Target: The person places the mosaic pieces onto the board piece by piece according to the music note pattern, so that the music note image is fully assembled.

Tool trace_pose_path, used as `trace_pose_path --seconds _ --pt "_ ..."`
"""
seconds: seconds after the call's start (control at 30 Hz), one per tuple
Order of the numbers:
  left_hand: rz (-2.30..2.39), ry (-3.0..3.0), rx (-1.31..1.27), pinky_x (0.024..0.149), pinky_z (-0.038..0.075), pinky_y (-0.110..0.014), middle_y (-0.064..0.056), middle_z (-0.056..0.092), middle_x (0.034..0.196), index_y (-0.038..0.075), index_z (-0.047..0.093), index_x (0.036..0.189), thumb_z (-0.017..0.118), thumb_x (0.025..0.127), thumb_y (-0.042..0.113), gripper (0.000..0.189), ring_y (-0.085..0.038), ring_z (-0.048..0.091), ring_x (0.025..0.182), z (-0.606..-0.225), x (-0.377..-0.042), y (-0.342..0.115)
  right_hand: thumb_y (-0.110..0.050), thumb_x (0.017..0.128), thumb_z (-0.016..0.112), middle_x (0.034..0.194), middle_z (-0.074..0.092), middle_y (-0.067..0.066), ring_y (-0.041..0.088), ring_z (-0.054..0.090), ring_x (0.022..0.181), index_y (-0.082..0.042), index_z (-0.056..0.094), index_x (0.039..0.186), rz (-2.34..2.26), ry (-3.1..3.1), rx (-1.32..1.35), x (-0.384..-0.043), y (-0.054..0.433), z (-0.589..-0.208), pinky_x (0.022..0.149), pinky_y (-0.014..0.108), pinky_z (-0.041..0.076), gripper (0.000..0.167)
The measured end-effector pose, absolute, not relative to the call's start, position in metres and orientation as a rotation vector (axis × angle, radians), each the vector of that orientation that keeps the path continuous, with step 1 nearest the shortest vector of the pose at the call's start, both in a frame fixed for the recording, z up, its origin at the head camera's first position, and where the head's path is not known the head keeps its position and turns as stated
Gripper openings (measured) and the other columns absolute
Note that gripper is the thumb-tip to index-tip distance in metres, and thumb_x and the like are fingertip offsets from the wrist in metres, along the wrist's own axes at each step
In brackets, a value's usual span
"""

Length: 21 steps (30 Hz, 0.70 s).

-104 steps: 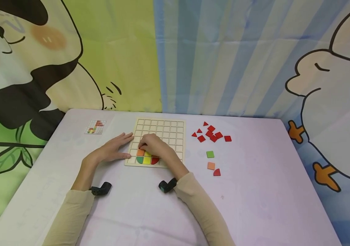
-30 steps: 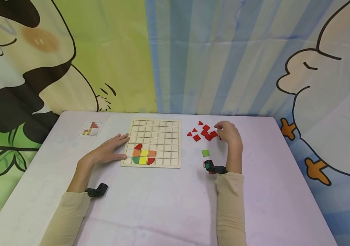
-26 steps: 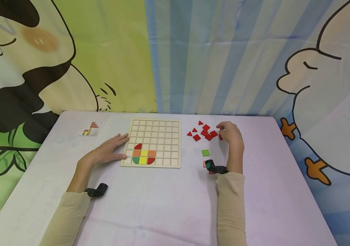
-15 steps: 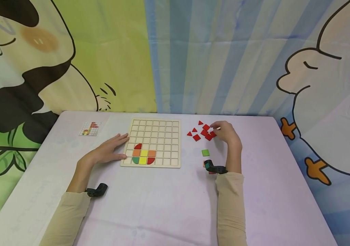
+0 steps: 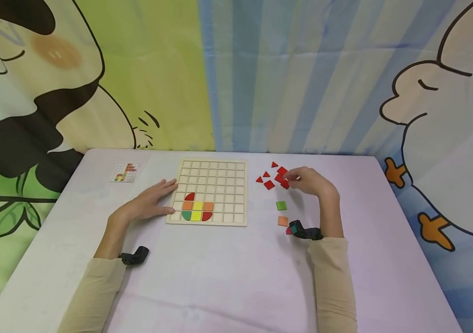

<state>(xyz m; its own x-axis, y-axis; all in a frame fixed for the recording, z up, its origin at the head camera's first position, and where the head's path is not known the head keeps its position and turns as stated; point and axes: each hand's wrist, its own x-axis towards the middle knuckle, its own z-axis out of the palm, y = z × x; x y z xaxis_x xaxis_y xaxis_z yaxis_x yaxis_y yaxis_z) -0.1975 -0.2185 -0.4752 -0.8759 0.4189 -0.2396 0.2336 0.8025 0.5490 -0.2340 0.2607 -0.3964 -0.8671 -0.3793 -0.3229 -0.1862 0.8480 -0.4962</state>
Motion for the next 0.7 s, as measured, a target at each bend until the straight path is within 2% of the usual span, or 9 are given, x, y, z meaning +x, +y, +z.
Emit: trace_pose_path --seconds 0.13,0.3,0.5,0.7 --pt "0.747 2.642 0.495 0.118 0.014 -0.063 -0.003 0.018 0.164 0.018 0.026 0.155 0.071 0.085 0.045 0.087 -0.035 0.007 0.153 -0.475 -0.197 -0.217 -0.011 0.093 0.062 0.104 0.069 0.010 0.023 0.060 0.095 -0.005 0.069 0.110 -0.569 2.546 -0.524 -0.215 0.267 -0.400 0.086 0.042 0.053 0.019" --pt "0.745 2.651 0.467 0.118 0.015 -0.063 -0.001 0.018 0.164 0.018 0.027 0.155 0.072 0.084 0.044 0.087 -0.034 0.007 0.153 -0.476 -0.197 -0.220 -0.018 0.088 0.070 0.094 0.065 0.000 0.016 0.057 0.090 -0.012 0.068 0.096 -0.479 2.415 -0.520 -0.194 0.269 -0.408 0.079 0.033 0.052 0.010" --pt "0.729 2.634 0.470 0.119 0.014 -0.062 0.003 0.015 0.165 0.023 0.024 0.155 0.069 0.084 0.051 0.088 -0.031 0.005 0.153 -0.479 -0.201 -0.215 -0.021 0.079 0.078 0.084 0.058 0.000 0.016 0.052 0.083 -0.014 0.063 0.092 -0.385 2.341 -0.378 -0.180 0.261 -0.415 0.068 0.029 0.043 0.022" --pt "0.695 2.646 0.434 0.118 0.015 -0.063 0.001 0.015 0.165 0.023 0.024 0.155 0.070 0.084 0.049 0.089 -0.031 0.005 0.153 -0.478 -0.199 -0.216 -0.015 0.075 0.081 0.079 0.053 0.001 0.016 0.050 0.079 -0.012 0.056 0.090 -0.305 2.358 -0.385 -0.179 0.246 -0.422 0.065 0.028 0.040 0.029"
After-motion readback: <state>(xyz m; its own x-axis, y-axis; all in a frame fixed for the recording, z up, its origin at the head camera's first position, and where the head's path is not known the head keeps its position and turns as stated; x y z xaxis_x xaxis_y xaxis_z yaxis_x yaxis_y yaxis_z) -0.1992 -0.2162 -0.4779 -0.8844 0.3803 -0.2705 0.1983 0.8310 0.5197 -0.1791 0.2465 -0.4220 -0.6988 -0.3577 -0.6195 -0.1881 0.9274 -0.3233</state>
